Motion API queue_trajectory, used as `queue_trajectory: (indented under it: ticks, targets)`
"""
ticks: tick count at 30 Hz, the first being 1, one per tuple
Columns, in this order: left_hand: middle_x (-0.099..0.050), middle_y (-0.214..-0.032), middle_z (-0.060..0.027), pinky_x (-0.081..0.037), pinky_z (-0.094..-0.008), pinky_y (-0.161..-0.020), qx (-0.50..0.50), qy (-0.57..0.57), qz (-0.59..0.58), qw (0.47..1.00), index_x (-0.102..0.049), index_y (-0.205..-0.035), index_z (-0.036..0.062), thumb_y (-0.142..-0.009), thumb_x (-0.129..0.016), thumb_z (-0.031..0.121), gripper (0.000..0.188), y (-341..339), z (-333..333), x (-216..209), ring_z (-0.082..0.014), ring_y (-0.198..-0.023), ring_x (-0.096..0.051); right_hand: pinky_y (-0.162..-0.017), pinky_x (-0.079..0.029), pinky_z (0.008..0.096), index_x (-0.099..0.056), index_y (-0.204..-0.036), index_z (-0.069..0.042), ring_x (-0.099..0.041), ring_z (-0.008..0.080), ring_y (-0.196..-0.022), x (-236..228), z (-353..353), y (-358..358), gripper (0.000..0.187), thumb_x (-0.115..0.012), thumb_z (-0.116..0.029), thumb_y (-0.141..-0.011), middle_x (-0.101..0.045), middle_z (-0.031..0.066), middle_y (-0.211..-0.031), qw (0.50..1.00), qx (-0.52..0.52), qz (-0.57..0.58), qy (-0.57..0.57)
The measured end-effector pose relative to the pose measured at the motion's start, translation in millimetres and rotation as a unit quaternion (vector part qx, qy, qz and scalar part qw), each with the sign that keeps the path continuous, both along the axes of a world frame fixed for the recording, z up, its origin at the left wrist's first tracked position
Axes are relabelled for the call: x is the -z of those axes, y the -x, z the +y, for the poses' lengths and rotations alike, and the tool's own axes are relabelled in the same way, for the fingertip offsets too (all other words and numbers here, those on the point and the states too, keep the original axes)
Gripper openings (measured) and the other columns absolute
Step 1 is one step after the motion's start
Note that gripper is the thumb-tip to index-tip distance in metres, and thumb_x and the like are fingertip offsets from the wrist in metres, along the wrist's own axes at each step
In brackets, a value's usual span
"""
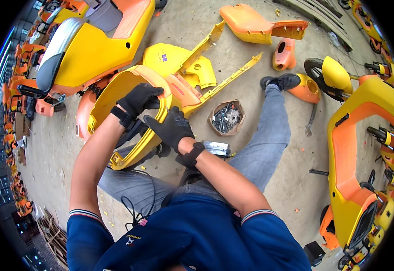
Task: The person sits on the floor and uses a screwdriver to remove screws from a yellow plastic scooter body panel. They then separate the panel into two pieces and inspect the edges and mounting points.
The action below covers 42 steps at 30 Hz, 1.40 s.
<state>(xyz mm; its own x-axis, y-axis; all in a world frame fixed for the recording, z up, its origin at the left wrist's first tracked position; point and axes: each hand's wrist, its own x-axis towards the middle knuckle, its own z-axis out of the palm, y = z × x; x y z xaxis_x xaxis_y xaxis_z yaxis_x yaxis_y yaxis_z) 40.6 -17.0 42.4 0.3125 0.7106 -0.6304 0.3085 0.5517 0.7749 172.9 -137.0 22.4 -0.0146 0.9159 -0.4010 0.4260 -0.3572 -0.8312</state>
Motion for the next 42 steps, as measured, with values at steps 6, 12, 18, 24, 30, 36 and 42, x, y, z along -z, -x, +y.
queue_trajectory:
  ticks: [6,12,18,24,30,36,42]
  targets:
    - [-0.066,-0.081,-0.0040,-0.052,-0.0258,-0.063,-0.005,-0.018,-0.012,1.000,-0.067,-0.092,0.0061,-0.087,-0.070,0.020,0.015,1.3,0.6,9.5,-0.0120,-0.067,-0.063,-0.083,-0.053,0.0456,-0.054,-0.107,0.013,-0.065,0.0446,-0.096,10.2,2.3,-1.4,0.078,-0.070,-0.057,-0.077,-0.063,0.0342,-0.101,0.999,0.007,-0.015,-0.038]
    - [-0.067,-0.081,-0.0048,-0.053,-0.0240,-0.060,-0.059,-0.012,-0.066,0.996,-0.066,-0.092,0.0044,-0.090,-0.068,0.020,0.016,-5.0,2.0,5.3,-0.0125,-0.065,-0.064,-0.080,-0.052,0.0455,-0.057,-0.102,0.013,-0.065,0.0435,-0.091,-8.7,15.0,-17.3,0.066,-0.069,-0.046,-0.077,-0.064,0.0328,-0.094,0.998,-0.012,-0.018,-0.053]
    - [-0.067,-0.082,-0.0052,-0.054,-0.0246,-0.061,-0.089,-0.012,-0.114,0.989,-0.066,-0.094,0.0032,-0.091,-0.067,0.018,0.015,0.1,-15.8,-9.1,-0.0132,-0.065,-0.064,-0.081,-0.052,0.0440,-0.058,-0.100,0.014,-0.065,0.0434,-0.091,-32.0,9.3,-26.0,0.065,-0.067,-0.045,-0.077,-0.064,0.0328,-0.094,0.996,-0.055,-0.033,-0.056]
    - [-0.064,-0.077,-0.0049,-0.054,-0.0253,-0.060,-0.109,-0.036,-0.121,0.986,-0.066,-0.091,0.0030,-0.092,-0.067,0.018,0.015,4.9,-25.1,-19.9,-0.0138,-0.064,-0.063,-0.081,-0.052,0.0444,-0.059,-0.098,0.013,-0.065,0.0430,-0.090,-38.2,7.0,-21.0,0.062,-0.067,-0.045,-0.076,-0.064,0.0322,-0.093,0.993,-0.053,-0.034,-0.095]
    - [-0.064,-0.080,-0.0058,-0.055,-0.0245,-0.059,-0.091,-0.013,-0.120,0.989,-0.065,-0.093,0.0031,-0.092,-0.067,0.019,0.016,4.2,-14.2,-13.5,-0.0141,-0.065,-0.064,-0.081,-0.052,0.0447,-0.060,-0.095,0.013,-0.065,0.0421,-0.091,-37.9,8.0,-24.8,0.062,-0.068,-0.046,-0.076,-0.063,0.0323,-0.092,0.994,-0.054,-0.022,-0.087]
    - [-0.064,-0.079,-0.0056,-0.054,-0.0237,-0.060,-0.084,-0.016,-0.093,0.992,-0.063,-0.093,0.0051,-0.091,-0.070,0.021,0.018,-9.0,-8.4,-20.8,-0.0140,-0.063,-0.064,-0.081,-0.052,0.0446,-0.061,-0.096,0.013,-0.065,0.0416,-0.090,-31.9,13.4,-26.2,0.063,-0.069,-0.046,-0.075,-0.063,0.0323,-0.093,0.996,-0.033,-0.016,-0.076]
    - [-0.061,-0.072,-0.0046,-0.049,-0.0228,-0.057,-0.071,-0.028,-0.059,0.995,-0.063,-0.089,0.0066,-0.091,-0.069,0.022,0.017,-15.2,-1.4,-27.9,-0.0133,-0.060,-0.061,-0.080,-0.052,0.0454,-0.060,-0.098,0.013,-0.065,0.0430,-0.090,-23.8,16.7,-18.0,0.067,-0.070,-0.049,-0.076,-0.063,0.0326,-0.096,0.996,-0.010,0.002,-0.088]
